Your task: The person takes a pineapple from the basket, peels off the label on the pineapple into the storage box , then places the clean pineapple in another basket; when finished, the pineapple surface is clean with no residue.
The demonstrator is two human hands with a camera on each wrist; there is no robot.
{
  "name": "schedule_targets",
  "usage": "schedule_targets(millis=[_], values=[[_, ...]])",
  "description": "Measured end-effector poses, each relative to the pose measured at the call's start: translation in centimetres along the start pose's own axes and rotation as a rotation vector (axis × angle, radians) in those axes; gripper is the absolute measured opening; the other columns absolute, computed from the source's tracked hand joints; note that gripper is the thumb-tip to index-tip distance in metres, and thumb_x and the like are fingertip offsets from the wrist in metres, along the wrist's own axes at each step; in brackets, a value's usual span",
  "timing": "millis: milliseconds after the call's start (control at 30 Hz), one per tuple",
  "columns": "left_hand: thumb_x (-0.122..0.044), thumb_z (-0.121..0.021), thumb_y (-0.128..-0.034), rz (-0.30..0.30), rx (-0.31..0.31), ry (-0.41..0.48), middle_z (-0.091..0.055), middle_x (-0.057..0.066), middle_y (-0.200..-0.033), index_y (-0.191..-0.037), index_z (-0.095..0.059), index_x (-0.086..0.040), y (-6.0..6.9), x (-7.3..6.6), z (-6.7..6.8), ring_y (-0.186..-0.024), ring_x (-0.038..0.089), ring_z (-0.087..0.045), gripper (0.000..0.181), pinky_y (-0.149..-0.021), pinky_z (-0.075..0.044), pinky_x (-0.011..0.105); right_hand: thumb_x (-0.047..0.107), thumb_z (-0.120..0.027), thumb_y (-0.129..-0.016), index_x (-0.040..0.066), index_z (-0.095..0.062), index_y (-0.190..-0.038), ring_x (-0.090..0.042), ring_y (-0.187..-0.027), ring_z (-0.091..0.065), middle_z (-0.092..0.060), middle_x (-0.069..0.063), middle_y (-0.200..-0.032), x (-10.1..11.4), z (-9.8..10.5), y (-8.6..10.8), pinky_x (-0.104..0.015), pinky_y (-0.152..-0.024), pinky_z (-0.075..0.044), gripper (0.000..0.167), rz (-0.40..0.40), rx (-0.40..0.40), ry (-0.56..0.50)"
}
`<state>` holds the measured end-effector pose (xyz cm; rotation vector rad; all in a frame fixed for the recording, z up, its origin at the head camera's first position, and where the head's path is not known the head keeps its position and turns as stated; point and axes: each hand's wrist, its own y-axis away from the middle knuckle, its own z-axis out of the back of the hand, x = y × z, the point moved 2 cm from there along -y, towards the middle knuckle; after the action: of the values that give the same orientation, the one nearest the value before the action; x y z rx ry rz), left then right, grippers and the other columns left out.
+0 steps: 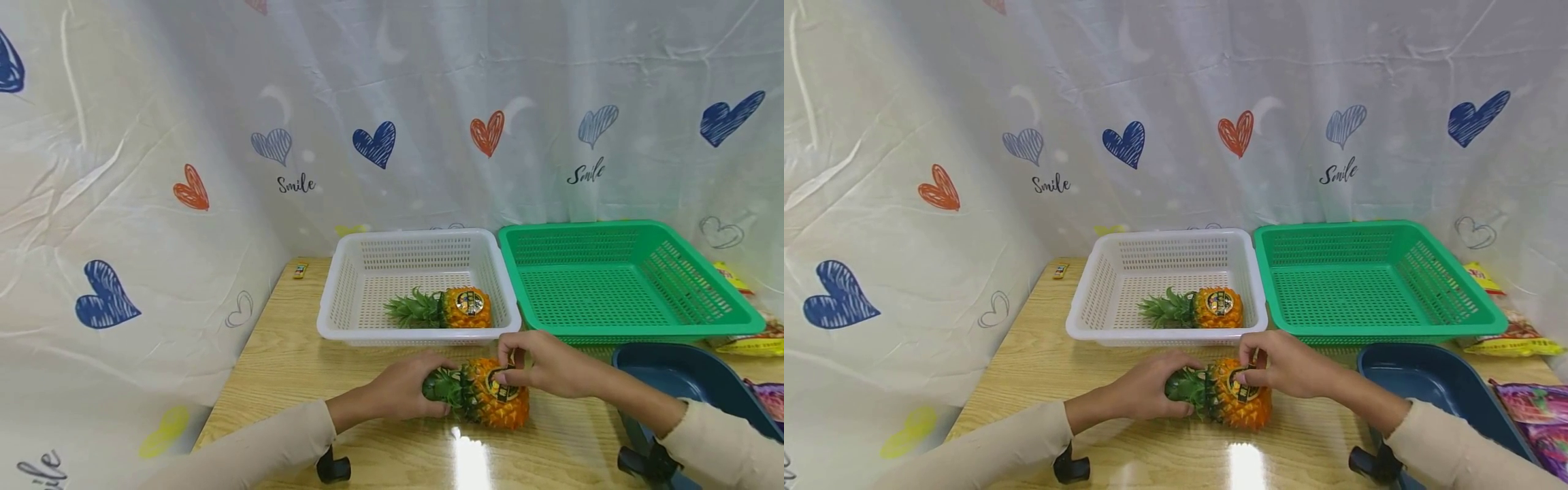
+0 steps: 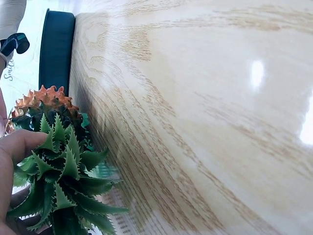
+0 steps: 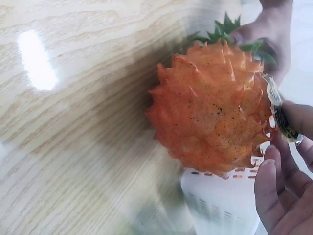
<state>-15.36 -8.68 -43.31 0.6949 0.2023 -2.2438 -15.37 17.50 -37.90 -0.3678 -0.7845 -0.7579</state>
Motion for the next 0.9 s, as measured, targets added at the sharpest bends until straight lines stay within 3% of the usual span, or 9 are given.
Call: schedule_targets(millis=[267,667,900], values=[[-0.047,-0.074,-0.0885,0.017,0.005,0.011,-0.054,-0.006,-0.144,-0.143,-0.053,-0.026,-0.04,0.19,-0.14,-0.130,0.015,-0.054,0.062,-0.101,-0.050,0.036,0.029,-0.067,-0.097,0.019,-0.057,-0.088,-0.005,-0.065,-0.055,-0.060,0.007,-0.078,0.22,0.23,-0.11,-0.026,-0.055,-0.046,0.018,0.049,0.017,-0.044],[-0.048,-0.073,-0.0898,0.019,0.012,0.033,-0.053,-0.005,-0.145,-0.145,-0.051,-0.025,-0.08,0.20,-0.19,-0.130,0.017,-0.055,0.063,-0.100,-0.051,0.038,0.026,-0.065,-0.099,0.016,-0.057,-0.093,-0.017,-0.063,-0.058,-0.062,0.003,-0.077,-0.07,0.72,0.29,-0.026,-0.052,-0.046,0.014,0.028,0.010,-0.109],[-0.049,-0.073,-0.0895,0.032,0.028,0.044,-0.051,-0.005,-0.145,-0.145,-0.050,-0.028,0.01,0.49,-0.12,-0.125,0.015,-0.057,0.064,-0.094,-0.053,0.035,0.019,-0.064,-0.100,0.018,-0.062,-0.100,-0.010,-0.066,-0.057,-0.063,0.002,-0.082,-0.55,0.97,0.68,-0.026,-0.053,-0.047,0.002,0.046,0.022,-0.128]])
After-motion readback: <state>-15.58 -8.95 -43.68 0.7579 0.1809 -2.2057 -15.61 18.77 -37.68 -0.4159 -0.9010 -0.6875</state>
